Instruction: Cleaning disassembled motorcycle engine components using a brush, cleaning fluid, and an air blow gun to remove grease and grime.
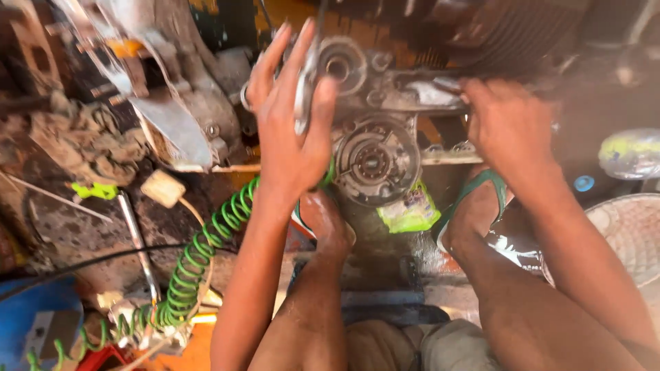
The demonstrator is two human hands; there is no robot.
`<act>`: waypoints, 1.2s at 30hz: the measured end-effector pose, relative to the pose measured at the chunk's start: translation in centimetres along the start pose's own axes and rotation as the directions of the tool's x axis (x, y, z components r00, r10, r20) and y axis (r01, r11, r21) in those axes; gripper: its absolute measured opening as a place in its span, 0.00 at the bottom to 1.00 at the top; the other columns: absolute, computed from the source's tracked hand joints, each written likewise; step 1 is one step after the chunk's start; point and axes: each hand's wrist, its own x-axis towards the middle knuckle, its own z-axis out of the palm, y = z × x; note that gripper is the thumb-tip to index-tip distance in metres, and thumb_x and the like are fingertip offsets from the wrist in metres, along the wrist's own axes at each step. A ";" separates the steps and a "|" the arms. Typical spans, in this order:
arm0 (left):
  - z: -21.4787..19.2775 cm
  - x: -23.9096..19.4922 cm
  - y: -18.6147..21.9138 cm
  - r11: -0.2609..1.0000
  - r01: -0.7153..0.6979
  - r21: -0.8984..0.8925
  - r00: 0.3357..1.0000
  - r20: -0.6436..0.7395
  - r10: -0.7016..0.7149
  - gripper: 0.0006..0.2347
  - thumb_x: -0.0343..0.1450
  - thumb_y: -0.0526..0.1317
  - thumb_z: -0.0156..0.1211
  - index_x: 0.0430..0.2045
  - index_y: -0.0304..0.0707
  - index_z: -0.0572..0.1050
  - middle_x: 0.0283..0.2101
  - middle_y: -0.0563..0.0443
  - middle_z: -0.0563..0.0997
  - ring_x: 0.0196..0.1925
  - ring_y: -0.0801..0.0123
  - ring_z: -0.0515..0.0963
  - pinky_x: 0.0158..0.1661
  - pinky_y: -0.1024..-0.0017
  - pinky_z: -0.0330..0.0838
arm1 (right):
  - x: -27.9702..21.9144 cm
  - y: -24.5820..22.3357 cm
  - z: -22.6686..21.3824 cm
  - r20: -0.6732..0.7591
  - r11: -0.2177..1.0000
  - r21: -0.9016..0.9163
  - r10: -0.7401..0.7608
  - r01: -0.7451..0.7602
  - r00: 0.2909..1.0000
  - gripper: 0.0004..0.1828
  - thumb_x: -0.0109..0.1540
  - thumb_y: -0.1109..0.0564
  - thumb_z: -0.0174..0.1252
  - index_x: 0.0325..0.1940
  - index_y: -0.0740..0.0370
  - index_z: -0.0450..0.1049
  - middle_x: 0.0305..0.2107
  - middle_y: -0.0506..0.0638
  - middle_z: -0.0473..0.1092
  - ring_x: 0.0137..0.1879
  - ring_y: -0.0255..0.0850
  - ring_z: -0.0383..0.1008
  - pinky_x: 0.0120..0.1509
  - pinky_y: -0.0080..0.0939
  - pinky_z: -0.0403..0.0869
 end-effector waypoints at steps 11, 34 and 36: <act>0.0 0.3 -0.8 0.979 0.039 -0.201 0.994 0.110 -0.017 0.23 0.83 0.54 0.38 0.68 0.40 0.64 0.61 0.40 0.66 0.71 0.57 0.62 0.70 0.52 0.63 | -0.9 1.3 1.1 -0.066 0.988 -0.151 -0.048 0.038 0.997 0.15 0.70 0.54 0.60 0.59 0.43 0.83 0.33 0.42 0.74 0.40 0.45 0.75 0.31 0.44 0.70; -1.7 -2.8 1.6 0.998 0.007 -0.064 0.994 0.105 -0.001 0.20 0.84 0.47 0.44 0.69 0.34 0.60 0.50 0.40 0.81 0.52 0.56 0.80 0.54 0.61 0.73 | -0.3 0.0 1.5 -0.136 0.999 -0.027 -0.043 0.040 0.990 0.09 0.79 0.48 0.56 0.54 0.48 0.80 0.30 0.46 0.72 0.32 0.47 0.75 0.27 0.46 0.68; -0.8 -2.5 0.6 0.998 -0.030 -0.049 0.994 0.100 0.034 0.21 0.84 0.48 0.41 0.66 0.28 0.60 0.46 0.38 0.81 0.42 0.61 0.80 0.45 0.61 0.78 | -0.5 -0.2 1.5 -0.143 0.999 -0.035 -0.046 0.041 0.989 0.09 0.79 0.48 0.55 0.54 0.48 0.80 0.30 0.45 0.73 0.31 0.46 0.74 0.27 0.45 0.68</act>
